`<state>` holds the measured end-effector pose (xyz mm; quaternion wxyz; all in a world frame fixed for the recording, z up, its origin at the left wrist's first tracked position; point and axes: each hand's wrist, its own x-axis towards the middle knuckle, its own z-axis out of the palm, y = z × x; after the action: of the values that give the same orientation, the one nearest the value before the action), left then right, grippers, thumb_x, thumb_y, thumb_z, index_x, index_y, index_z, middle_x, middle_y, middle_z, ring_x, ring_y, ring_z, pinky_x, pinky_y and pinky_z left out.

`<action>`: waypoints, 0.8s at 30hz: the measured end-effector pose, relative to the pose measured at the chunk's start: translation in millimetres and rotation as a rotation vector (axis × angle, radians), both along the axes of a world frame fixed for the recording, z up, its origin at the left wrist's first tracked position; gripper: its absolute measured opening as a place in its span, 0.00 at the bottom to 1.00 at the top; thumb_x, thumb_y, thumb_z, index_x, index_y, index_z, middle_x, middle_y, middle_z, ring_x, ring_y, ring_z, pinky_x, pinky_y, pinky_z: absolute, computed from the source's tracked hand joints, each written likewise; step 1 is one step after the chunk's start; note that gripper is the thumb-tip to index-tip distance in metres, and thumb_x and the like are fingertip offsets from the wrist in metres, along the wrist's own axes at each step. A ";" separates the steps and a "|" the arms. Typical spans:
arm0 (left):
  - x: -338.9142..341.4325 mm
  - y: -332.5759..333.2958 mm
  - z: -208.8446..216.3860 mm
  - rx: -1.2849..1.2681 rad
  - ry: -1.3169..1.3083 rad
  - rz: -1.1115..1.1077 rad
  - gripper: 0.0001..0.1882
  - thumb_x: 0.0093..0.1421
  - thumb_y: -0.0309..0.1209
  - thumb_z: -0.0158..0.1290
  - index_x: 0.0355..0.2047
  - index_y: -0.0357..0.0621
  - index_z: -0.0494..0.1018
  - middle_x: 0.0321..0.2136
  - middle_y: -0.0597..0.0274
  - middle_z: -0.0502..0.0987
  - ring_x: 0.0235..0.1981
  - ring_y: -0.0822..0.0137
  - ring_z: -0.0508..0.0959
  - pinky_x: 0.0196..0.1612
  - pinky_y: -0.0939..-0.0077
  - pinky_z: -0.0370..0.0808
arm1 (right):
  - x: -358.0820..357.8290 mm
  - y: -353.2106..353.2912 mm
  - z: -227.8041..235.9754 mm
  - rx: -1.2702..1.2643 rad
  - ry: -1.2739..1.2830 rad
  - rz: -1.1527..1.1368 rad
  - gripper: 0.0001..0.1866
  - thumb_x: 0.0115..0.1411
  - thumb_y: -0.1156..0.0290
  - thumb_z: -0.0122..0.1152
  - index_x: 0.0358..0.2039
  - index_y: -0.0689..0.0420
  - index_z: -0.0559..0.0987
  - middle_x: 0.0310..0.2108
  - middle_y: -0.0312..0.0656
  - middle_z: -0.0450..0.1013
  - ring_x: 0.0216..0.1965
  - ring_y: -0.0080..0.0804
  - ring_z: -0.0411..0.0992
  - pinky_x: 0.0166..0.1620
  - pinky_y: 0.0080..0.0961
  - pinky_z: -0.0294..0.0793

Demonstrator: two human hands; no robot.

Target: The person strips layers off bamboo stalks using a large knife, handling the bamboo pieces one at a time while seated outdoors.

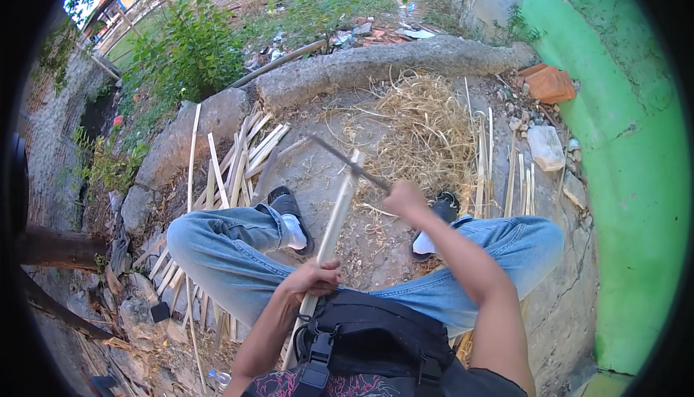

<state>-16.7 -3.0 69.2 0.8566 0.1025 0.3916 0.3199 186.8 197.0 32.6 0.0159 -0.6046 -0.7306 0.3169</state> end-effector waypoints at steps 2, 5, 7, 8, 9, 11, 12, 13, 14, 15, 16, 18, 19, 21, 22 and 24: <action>2.5 11.3 0.4 -0.037 0.011 -0.019 0.19 0.51 0.16 0.51 0.21 0.55 0.54 0.14 0.78 0.55 0.09 0.85 0.53 0.09 0.88 0.47 | 3.3 2.9 -5.2 0.057 -0.107 0.026 0.14 0.44 0.63 0.59 0.26 0.61 0.81 0.25 0.55 0.76 0.31 0.49 0.76 0.36 0.40 0.76; -0.7 17.5 -3.7 -0.055 0.025 -0.015 0.15 0.54 0.20 0.49 0.22 0.54 0.56 0.13 0.79 0.54 0.09 0.85 0.53 0.09 0.88 0.47 | -5.4 4.6 -6.8 0.070 -0.188 0.012 0.15 0.45 0.64 0.57 0.28 0.63 0.81 0.30 0.56 0.76 0.35 0.51 0.76 0.39 0.40 0.76; 0.9 12.2 -4.0 -0.088 -0.011 0.014 0.13 0.57 0.23 0.47 0.21 0.54 0.56 0.12 0.78 0.53 0.09 0.85 0.52 0.08 0.89 0.48 | -9.6 2.5 -0.7 0.033 -0.153 0.002 0.16 0.45 0.64 0.57 0.29 0.63 0.81 0.31 0.57 0.76 0.35 0.51 0.76 0.40 0.41 0.75; 0.4 10.5 -3.3 -0.120 -0.047 0.044 0.12 0.59 0.26 0.46 0.21 0.53 0.56 0.12 0.78 0.53 0.08 0.85 0.52 0.07 0.89 0.49 | -12.1 -1.0 3.3 0.033 -0.148 0.000 0.16 0.45 0.64 0.57 0.29 0.63 0.81 0.31 0.57 0.76 0.35 0.51 0.76 0.40 0.41 0.75; -1.4 10.5 -3.7 -0.120 -0.041 0.042 0.12 0.59 0.26 0.46 0.21 0.53 0.56 0.12 0.78 0.53 0.08 0.85 0.52 0.07 0.89 0.49 | -15.8 -6.8 6.8 0.039 -0.110 0.019 0.15 0.45 0.64 0.57 0.29 0.62 0.81 0.30 0.56 0.76 0.34 0.50 0.76 0.39 0.40 0.76; -4.4 11.9 -4.3 -0.182 -0.312 0.117 0.13 0.62 0.32 0.43 0.20 0.53 0.57 0.10 0.77 0.51 0.08 0.84 0.51 0.05 0.89 0.50 | -23.9 -22.5 16.5 0.048 -0.066 0.039 0.15 0.45 0.64 0.56 0.28 0.61 0.82 0.29 0.55 0.76 0.33 0.50 0.76 0.39 0.40 0.76; -4.7 12.9 -2.6 -0.179 -0.304 0.115 0.13 0.62 0.32 0.43 0.20 0.53 0.57 0.10 0.77 0.51 0.08 0.84 0.51 0.05 0.89 0.50 | -27.1 -32.8 17.3 0.094 -0.017 0.177 0.14 0.46 0.64 0.56 0.27 0.60 0.82 0.27 0.55 0.76 0.31 0.50 0.76 0.38 0.39 0.76; -3.6 11.9 0.4 -0.176 -0.245 0.104 0.14 0.63 0.34 0.42 0.19 0.53 0.56 0.10 0.77 0.50 0.07 0.84 0.50 0.05 0.89 0.50 | -27.5 -39.8 21.2 0.138 0.030 0.313 0.13 0.46 0.64 0.56 0.26 0.59 0.82 0.26 0.54 0.76 0.30 0.50 0.76 0.37 0.39 0.76; -2.4 10.9 3.5 -0.172 -0.186 0.093 0.15 0.63 0.36 0.42 0.19 0.53 0.56 0.09 0.77 0.50 0.07 0.84 0.50 0.04 0.88 0.51 | -25.3 -41.2 26.8 0.138 0.035 0.310 0.13 0.46 0.64 0.56 0.26 0.59 0.82 0.26 0.54 0.76 0.30 0.50 0.76 0.37 0.39 0.76; -0.8 10.1 6.6 -0.172 -0.180 0.091 0.15 0.63 0.36 0.42 0.19 0.53 0.56 0.09 0.77 0.50 0.07 0.84 0.50 0.04 0.88 0.51 | -22.3 -41.5 33.7 0.118 -0.003 0.372 0.12 0.46 0.64 0.57 0.26 0.57 0.83 0.25 0.53 0.76 0.29 0.49 0.76 0.36 0.39 0.76; 1.4 7.4 10.7 -0.144 -0.102 0.063 0.16 0.64 0.36 0.42 0.19 0.53 0.55 0.10 0.77 0.50 0.07 0.83 0.50 0.04 0.88 0.50 | -18.6 -42.3 38.5 0.096 -0.041 0.428 0.11 0.47 0.64 0.57 0.26 0.56 0.83 0.25 0.52 0.76 0.29 0.48 0.77 0.36 0.38 0.76; 6.5 5.5 11.3 -0.116 -0.021 0.009 0.16 0.64 0.37 0.42 0.19 0.53 0.54 0.10 0.77 0.50 0.07 0.83 0.50 0.05 0.89 0.50 | 7.5 -9.8 -1.3 0.177 -0.117 0.329 0.12 0.48 0.64 0.57 0.29 0.56 0.83 0.26 0.50 0.77 0.31 0.45 0.77 0.37 0.39 0.76; 8.4 9.8 3.6 -0.176 -0.010 0.003 0.16 0.64 0.36 0.41 0.19 0.53 0.54 0.10 0.77 0.50 0.07 0.83 0.50 0.05 0.89 0.50 | 16.3 0.4 -6.4 0.134 -0.148 0.190 0.12 0.45 0.64 0.58 0.27 0.57 0.82 0.25 0.52 0.76 0.30 0.47 0.77 0.37 0.39 0.76; 6.2 18.2 -12.2 -0.267 -0.061 -0.039 0.18 0.65 0.39 0.39 0.18 0.52 0.54 0.10 0.76 0.49 0.07 0.82 0.50 0.05 0.88 0.47 | 20.9 6.1 -26.5 0.176 -0.181 0.025 0.14 0.45 0.63 0.58 0.25 0.61 0.81 0.26 0.56 0.76 0.31 0.52 0.76 0.38 0.41 0.75; 5.2 16.5 -14.5 -0.269 -0.066 -0.032 0.18 0.65 0.39 0.39 0.18 0.52 0.54 0.10 0.76 0.49 0.07 0.82 0.50 0.05 0.88 0.47 | 16.0 3.8 -23.7 0.175 -0.183 0.033 0.14 0.45 0.63 0.58 0.25 0.61 0.81 0.26 0.56 0.76 0.31 0.52 0.76 0.38 0.41 0.75; 0.2 16.0 -17.7 -0.286 -0.141 0.043 0.18 0.65 0.38 0.38 0.18 0.53 0.54 0.09 0.75 0.50 0.07 0.82 0.50 0.05 0.88 0.48 | -6.8 -6.8 -4.7 0.009 -0.101 -0.014 0.15 0.47 0.64 0.58 0.29 0.62 0.81 0.30 0.55 0.76 0.34 0.50 0.76 0.40 0.41 0.76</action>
<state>-16.5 12.9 51.5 0.8808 -0.0517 0.3741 0.2855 180.1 190.2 27.9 -0.0164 -0.6248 -0.7277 0.2824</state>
